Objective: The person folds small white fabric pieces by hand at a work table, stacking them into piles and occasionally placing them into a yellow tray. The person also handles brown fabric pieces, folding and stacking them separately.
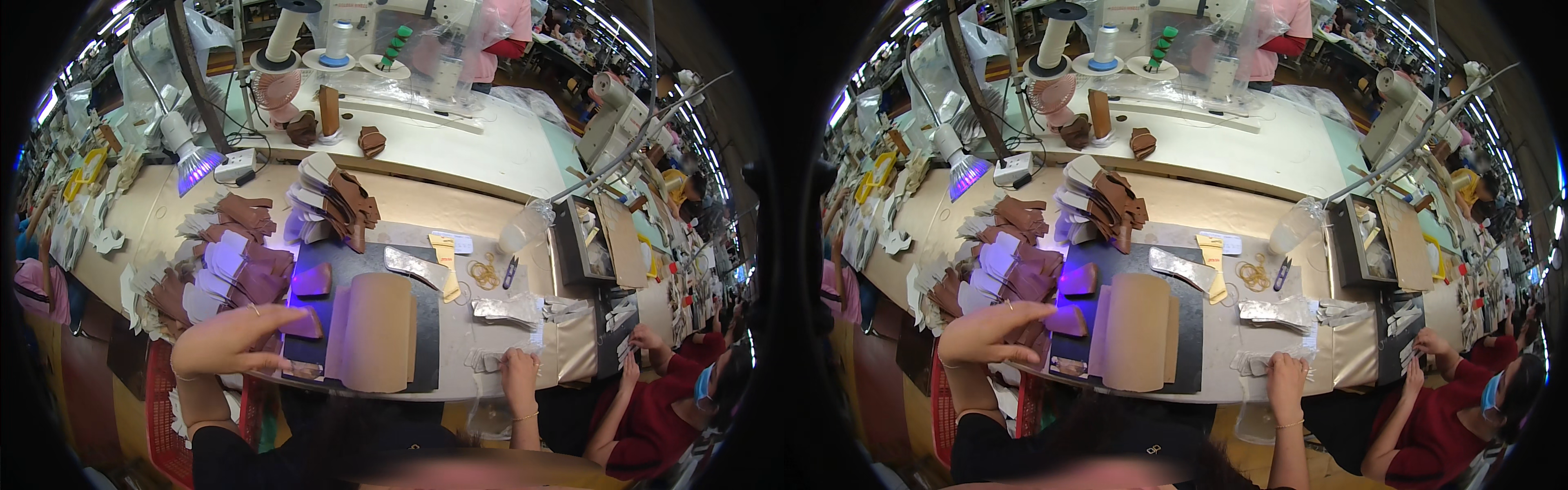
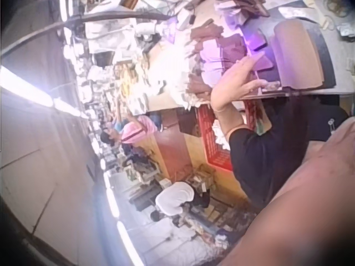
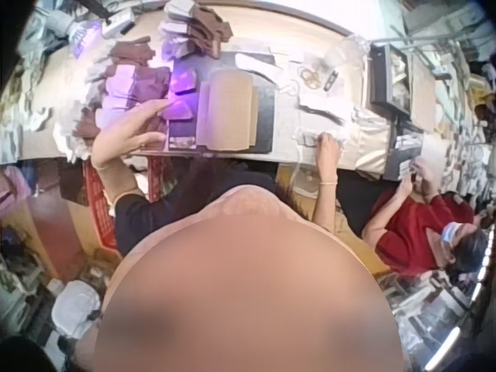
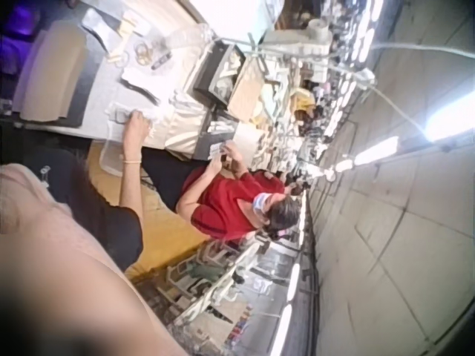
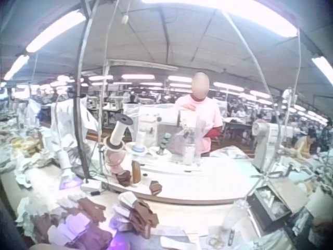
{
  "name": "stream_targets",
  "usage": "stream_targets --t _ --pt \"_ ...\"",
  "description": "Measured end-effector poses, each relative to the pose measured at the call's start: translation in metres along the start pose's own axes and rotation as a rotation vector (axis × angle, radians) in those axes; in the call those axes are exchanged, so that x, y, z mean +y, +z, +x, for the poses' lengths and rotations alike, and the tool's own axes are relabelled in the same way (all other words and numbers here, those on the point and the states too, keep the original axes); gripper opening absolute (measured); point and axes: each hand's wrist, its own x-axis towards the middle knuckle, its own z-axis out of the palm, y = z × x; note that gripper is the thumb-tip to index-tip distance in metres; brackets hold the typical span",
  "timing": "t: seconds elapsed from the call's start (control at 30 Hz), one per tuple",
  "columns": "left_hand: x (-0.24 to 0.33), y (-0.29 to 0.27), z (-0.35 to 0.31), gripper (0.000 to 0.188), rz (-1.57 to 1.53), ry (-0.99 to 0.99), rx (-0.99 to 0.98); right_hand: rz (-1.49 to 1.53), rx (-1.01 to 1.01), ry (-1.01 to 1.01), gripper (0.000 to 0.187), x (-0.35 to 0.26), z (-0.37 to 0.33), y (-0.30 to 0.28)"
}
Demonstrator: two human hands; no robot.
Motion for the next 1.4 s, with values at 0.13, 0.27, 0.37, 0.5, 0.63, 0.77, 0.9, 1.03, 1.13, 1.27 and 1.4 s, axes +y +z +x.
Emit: stream_targets --t 0.13,0.27,0.37,0.5,0.63,0.77,0.9,1.03,1.13,1.27,1.4 --pt "-0.001 -0.005 -0.009 0.071 -0.162 0.245 -0.279 -0.013 -0.113 0.054 0.015 0.001 0.009 -0.001" --pt "-0.012 -0.004 -0.02 0.074 -0.582 0.808 -0.31 -0.028 -0.255 -0.042 0.001 0.0 0.016 -0.013" --pt "-0.014 -0.012 -0.04 0.065 -0.696 1.105 -0.26 0.041 -0.346 -0.054 0.002 -0.001 0.019 -0.022" --pt "-0.015 -0.008 -0.059 0.057 -0.912 1.225 0.121 0.135 -0.418 0.005 0.002 -0.001 0.02 -0.027" --pt "-0.022 0.01 -0.078 0.051 -1.28 1.227 0.738 0.206 -0.433 -0.032 0.005 0.001 0.019 -0.028" --pt "-0.045 0.003 -0.089 0.05 -1.546 1.074 1.09 0.243 -0.425 -0.037 0.011 0.003 0.016 -0.028" --pt "-0.054 0.007 -0.087 0.056 -1.679 0.693 1.417 0.298 -0.42 -0.02 0.015 0.001 0.012 -0.028" --pt "-0.054 0.008 -0.079 0.061 -1.714 0.55 1.571 0.294 -0.418 -0.067 0.016 -0.001 0.011 -0.03" --pt "-0.054 0.006 -0.076 0.06 -1.711 0.513 1.579 0.303 -0.457 -0.026 0.016 -0.002 0.012 -0.034" --pt "-0.055 0.003 -0.072 0.059 -1.713 0.525 1.577 0.304 -0.469 -0.027 0.016 -0.004 0.014 -0.036" --pt "-0.053 0.002 -0.07 0.058 -1.74 0.531 1.579 0.31 -0.501 -0.039 0.016 -0.003 0.015 -0.035"
